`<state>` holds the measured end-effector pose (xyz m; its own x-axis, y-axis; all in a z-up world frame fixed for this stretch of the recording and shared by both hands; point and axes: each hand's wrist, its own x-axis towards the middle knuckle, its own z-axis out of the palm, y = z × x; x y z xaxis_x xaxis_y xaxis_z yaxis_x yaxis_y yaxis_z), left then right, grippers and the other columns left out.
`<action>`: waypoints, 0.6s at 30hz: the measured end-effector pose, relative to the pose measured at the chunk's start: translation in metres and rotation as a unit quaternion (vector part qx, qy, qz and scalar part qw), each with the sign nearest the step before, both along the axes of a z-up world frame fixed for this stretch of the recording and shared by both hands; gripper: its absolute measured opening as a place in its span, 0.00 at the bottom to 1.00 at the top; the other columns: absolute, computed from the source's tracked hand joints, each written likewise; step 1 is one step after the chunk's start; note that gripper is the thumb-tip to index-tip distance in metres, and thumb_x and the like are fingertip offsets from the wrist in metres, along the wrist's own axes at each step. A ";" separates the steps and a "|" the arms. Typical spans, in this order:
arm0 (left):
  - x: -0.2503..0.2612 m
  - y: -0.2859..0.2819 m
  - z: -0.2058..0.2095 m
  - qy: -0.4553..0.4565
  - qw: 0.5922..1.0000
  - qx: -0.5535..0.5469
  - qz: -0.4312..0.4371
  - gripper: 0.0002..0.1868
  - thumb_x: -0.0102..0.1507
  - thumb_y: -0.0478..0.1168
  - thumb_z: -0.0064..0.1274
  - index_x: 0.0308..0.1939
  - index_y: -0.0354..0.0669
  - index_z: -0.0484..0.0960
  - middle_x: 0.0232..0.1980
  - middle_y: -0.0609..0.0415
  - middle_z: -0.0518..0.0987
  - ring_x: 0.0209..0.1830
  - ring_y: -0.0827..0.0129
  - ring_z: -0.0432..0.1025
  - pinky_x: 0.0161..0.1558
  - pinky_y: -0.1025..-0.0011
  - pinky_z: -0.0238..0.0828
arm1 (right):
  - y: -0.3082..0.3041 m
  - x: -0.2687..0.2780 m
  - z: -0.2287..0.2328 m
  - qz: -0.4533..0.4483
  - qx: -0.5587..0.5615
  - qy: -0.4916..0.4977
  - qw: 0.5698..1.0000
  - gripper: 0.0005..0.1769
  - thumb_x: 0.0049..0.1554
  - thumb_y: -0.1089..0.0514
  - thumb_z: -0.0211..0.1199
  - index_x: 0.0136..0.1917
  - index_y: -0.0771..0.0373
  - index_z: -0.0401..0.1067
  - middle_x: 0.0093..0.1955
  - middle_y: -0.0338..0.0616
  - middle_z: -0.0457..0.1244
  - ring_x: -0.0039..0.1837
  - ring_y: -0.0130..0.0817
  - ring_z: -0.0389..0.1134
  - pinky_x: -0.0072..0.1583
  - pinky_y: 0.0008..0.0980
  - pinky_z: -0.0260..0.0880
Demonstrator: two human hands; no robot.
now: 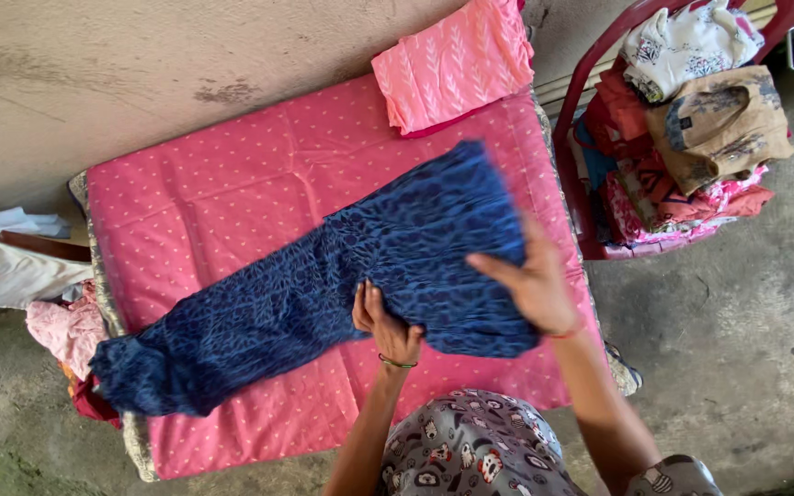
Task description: The person folds a blue patterned fabric by hand on a pink padded surface.
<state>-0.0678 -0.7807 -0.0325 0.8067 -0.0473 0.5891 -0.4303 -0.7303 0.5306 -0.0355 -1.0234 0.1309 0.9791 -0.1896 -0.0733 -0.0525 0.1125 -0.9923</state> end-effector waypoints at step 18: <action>-0.001 -0.046 -0.083 0.490 0.713 -0.481 -0.141 0.36 0.70 0.60 0.44 0.73 0.37 0.70 0.68 0.41 0.76 0.66 0.54 0.69 0.66 0.62 0.64 | 0.010 -0.001 -0.082 0.022 -0.594 0.048 0.803 0.45 0.53 0.60 0.62 0.81 0.70 0.51 0.77 0.63 0.55 0.76 0.61 0.58 0.71 0.50 0.65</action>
